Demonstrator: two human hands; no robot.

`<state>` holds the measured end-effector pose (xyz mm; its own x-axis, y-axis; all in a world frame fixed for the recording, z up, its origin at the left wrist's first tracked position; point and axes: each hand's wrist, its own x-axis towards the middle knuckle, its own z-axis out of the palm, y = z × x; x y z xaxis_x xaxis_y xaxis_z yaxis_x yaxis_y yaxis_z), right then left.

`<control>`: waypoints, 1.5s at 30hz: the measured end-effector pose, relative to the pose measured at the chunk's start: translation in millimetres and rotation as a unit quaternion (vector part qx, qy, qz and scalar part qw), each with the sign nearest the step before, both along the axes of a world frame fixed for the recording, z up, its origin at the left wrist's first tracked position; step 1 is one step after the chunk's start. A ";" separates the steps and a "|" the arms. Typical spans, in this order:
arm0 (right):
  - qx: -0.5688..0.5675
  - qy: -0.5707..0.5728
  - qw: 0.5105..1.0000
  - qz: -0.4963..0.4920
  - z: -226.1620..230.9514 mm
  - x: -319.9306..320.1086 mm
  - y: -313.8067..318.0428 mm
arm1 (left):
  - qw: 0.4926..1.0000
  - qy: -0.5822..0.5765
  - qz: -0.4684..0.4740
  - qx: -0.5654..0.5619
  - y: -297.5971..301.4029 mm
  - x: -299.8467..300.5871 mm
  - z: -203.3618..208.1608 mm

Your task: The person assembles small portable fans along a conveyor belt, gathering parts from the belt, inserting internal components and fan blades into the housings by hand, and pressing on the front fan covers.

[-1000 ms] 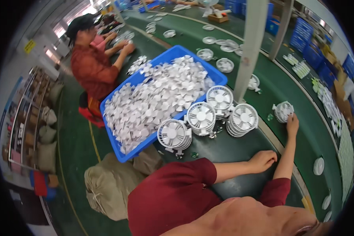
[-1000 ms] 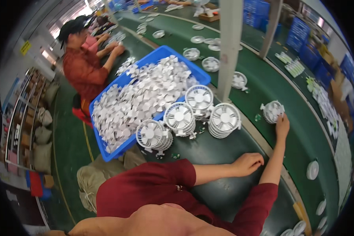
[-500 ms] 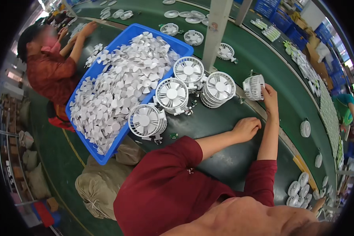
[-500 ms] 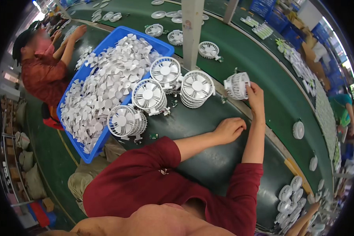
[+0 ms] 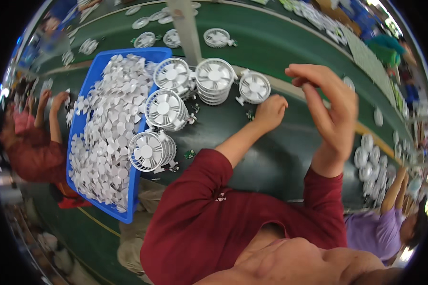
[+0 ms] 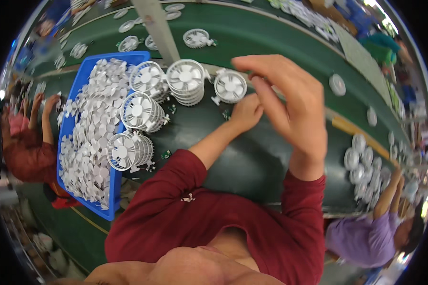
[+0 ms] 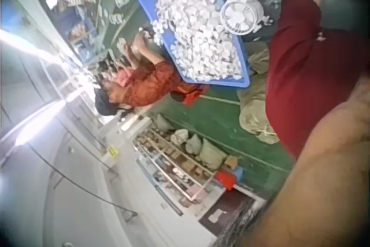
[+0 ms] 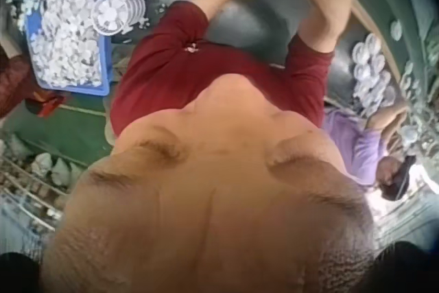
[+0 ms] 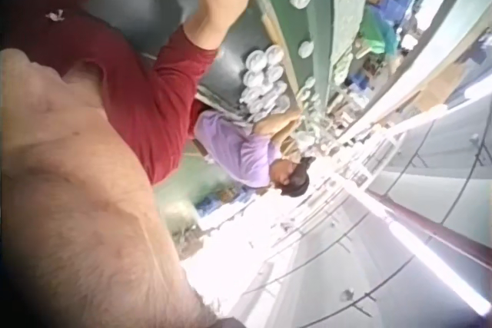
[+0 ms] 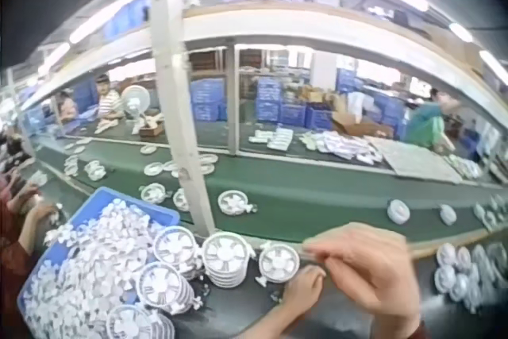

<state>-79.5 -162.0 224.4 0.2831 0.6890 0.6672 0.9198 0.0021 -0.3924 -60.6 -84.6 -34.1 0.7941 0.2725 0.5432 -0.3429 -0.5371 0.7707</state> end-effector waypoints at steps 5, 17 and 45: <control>-0.088 -0.089 0.982 0.139 74.7 -86.5 -33.6 | 0.996 0.040 -0.012 0.084 13.7 3.9 -4.0; -0.060 -0.084 0.993 0.049 81.0 -188.9 -131.5 | 0.999 -0.026 -0.016 0.013 -6.3 0.9 -0.3; -0.095 0.611 0.759 -0.204 -535.4 -261.2 -366.8 | 0.727 0.329 -0.393 -0.456 8.0 -310.9 18.6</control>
<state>-340.7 -528.8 -311.0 0.8264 0.4292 -0.3644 -0.2210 -0.3479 -0.9111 -371.5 -76.7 -15.5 0.9057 -0.3975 -0.1474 0.3368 0.4638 0.8194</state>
